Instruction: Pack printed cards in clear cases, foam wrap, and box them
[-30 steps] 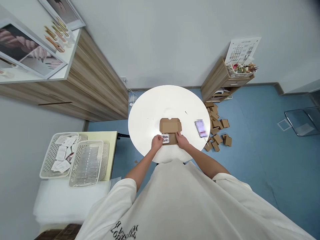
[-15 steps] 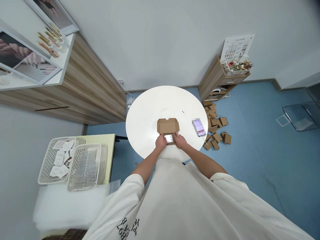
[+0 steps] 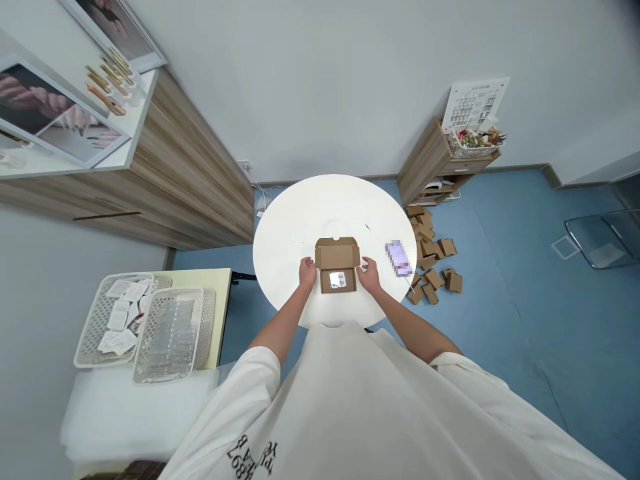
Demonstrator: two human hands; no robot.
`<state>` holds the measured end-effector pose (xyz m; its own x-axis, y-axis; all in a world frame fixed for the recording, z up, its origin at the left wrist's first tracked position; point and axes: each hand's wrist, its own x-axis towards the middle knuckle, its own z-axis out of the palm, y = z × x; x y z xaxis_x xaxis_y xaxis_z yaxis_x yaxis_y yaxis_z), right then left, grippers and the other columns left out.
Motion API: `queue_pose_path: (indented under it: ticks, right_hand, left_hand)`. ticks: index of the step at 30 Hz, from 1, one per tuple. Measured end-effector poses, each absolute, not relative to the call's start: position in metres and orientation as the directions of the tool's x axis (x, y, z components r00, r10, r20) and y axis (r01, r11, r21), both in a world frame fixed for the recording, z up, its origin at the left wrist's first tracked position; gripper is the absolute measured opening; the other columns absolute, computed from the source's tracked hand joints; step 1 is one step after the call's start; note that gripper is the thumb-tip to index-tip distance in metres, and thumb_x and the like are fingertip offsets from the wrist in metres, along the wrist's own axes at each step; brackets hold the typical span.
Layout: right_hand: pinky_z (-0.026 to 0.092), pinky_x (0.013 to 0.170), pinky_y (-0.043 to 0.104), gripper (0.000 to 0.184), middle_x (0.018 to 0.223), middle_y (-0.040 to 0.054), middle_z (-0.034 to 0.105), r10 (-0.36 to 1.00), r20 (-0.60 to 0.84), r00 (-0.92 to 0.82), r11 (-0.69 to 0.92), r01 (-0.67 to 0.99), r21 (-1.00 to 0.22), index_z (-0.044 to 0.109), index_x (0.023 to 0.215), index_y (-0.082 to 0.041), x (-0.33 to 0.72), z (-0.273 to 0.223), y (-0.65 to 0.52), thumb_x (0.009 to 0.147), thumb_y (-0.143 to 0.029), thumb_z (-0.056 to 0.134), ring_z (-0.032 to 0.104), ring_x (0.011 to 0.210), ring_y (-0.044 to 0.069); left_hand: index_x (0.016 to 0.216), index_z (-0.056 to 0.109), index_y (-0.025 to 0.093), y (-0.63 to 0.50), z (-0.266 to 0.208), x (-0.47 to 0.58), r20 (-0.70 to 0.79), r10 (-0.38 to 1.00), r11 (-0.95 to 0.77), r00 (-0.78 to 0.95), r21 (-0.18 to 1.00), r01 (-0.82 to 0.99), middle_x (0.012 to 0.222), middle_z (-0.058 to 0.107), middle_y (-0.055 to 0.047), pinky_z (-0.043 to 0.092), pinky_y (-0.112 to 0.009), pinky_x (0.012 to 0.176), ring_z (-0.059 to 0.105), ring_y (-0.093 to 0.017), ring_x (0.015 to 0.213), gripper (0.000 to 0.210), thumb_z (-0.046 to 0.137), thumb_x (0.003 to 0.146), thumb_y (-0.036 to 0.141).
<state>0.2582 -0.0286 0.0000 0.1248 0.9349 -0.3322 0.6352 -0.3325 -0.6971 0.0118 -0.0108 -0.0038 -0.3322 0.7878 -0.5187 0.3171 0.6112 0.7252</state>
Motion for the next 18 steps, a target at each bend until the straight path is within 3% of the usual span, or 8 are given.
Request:
queue_pose_path:
  ticks: [5,10,18]
  right_hand:
    - [0.048,0.101,0.034,0.063,0.148,0.0119,0.048,0.892,-0.44,0.102,-0.443,0.389,-0.808,0.036,0.15,-0.021,0.254,0.007,-0.006,0.093,-0.047,0.046,0.055,0.123,0.021]
    - [0.053,0.092,0.036,0.068,0.144,0.0098,0.053,0.84,-0.54,0.062,-0.538,0.235,-0.81,0.047,0.145,-0.023,0.252,0.014,-0.004,0.097,-0.066,0.025,0.06,0.117,0.023]
    - [0.052,0.093,0.036,0.078,0.151,0.0099,0.048,0.78,-0.619,-0.089,-0.603,0.155,-0.782,0.032,0.156,-0.023,0.256,0.022,-0.001,0.097,-0.069,0.01,0.058,0.122,0.023]
  left_hand:
    - [0.137,0.047,0.024,-0.002,0.002,0.016,-0.554,0.804,0.594,-0.214,0.746,0.3,0.13,0.064,-0.008,0.052,-0.031,0.086,0.065,-0.02,0.111,0.043,0.041,0.096,0.037]
    - [0.137,0.051,0.02,-0.001,0.009,0.014,-0.626,0.772,0.635,-0.107,0.765,0.104,0.132,0.064,-0.013,0.051,-0.033,0.083,0.065,-0.022,0.11,0.061,0.021,0.1,0.059]
    - [0.142,0.052,0.025,-0.004,0.015,0.002,-0.627,0.779,0.618,0.029,0.774,0.136,0.131,0.065,-0.01,0.049,-0.035,0.084,0.063,-0.024,0.111,0.076,0.009,0.097,0.068]
